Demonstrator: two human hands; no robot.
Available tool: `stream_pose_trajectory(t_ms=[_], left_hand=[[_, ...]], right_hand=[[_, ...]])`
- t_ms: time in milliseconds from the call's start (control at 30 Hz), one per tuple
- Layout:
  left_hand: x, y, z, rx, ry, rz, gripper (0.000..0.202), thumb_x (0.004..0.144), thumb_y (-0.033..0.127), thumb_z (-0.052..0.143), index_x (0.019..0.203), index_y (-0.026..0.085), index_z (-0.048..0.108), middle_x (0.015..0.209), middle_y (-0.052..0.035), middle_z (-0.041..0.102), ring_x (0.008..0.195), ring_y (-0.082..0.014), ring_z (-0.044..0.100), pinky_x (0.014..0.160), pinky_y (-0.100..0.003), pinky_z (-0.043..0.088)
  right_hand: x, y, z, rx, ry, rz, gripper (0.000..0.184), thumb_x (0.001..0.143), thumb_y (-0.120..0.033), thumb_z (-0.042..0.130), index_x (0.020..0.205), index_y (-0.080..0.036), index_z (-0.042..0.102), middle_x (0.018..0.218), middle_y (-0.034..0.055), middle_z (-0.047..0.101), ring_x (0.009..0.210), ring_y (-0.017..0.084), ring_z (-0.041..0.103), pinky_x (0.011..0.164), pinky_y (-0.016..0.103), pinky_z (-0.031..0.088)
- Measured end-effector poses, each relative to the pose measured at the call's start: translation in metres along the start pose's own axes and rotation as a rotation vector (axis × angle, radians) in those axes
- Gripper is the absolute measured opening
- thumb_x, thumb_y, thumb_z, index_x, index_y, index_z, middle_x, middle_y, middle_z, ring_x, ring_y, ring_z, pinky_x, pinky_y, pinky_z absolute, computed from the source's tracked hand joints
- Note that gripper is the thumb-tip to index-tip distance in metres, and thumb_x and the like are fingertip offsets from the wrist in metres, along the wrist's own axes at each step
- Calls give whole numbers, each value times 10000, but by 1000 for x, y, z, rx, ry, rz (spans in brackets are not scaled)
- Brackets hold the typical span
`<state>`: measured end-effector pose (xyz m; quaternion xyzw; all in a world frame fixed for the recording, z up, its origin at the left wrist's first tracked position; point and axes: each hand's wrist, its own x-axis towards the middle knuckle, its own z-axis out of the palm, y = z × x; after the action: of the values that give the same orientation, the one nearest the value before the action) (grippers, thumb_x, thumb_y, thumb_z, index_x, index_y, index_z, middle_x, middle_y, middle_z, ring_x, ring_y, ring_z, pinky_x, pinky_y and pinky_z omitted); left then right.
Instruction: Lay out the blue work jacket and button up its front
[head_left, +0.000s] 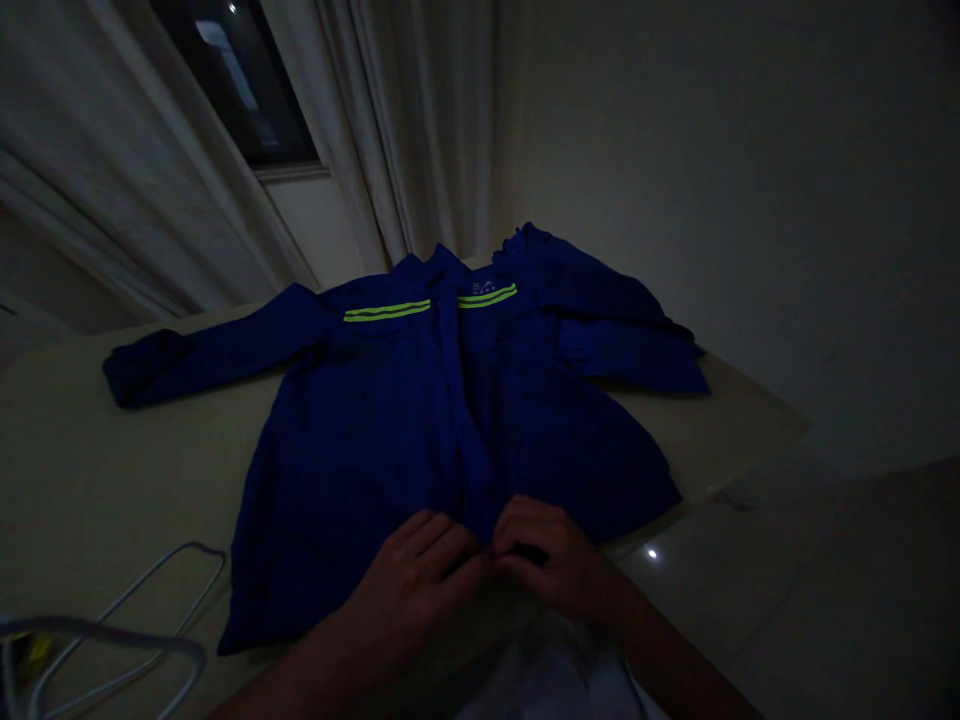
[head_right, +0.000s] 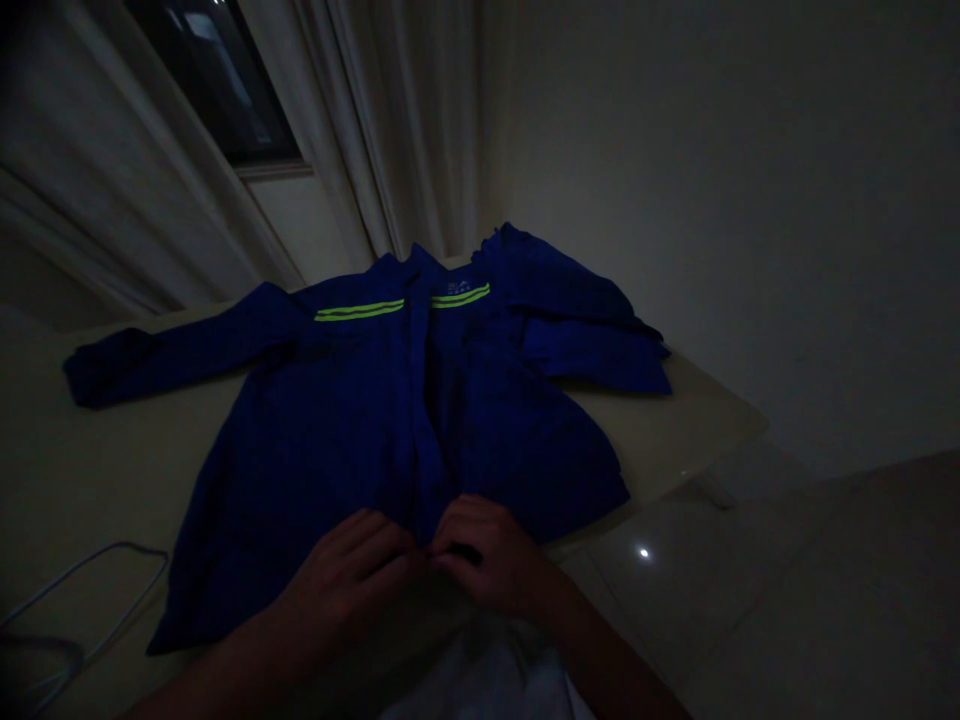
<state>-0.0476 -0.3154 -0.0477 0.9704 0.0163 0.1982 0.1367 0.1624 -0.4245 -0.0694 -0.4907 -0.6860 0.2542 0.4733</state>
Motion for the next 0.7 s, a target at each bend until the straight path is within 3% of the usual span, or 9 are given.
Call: stream_pose_trajectory(t_ms=[233,367,500,700], left_hand=[[2,-4,3,-119,62,-148,132,1044,128,556,1044,212,659,903,-21,698,809,-168,616,707,-313,469],[9,-10,-5,-185,13,-216,78,1024,180,635,1051,220,696,922,-8,735,834,-165,666,742,-302,514],[10,-12,-11,-230,-30,-260,71,1013,178,658,1025,223,711,910,8,751,833,-160,688,748,-297,504],[7,-9,-8,-241,5,-252,110,1053,217,601,992,219,692,880,13,740,797,-159,661,737,-305,457]], right_hand=[[0,-3,2,-14,78,53,27,980,-205,719,979,-195,744,900,48,743,855,175,696,762,298,539],[-1,-5,1,-2,93,85,44,950,-190,716,977,-204,748,904,45,741,849,177,701,752,296,538],[-1,-5,0,8,88,87,64,948,-184,703,976,-207,755,899,45,739,843,176,699,751,298,534],[-1,-2,1,5,68,103,50,930,-166,716,958,-202,736,896,34,726,831,168,682,752,293,516]])
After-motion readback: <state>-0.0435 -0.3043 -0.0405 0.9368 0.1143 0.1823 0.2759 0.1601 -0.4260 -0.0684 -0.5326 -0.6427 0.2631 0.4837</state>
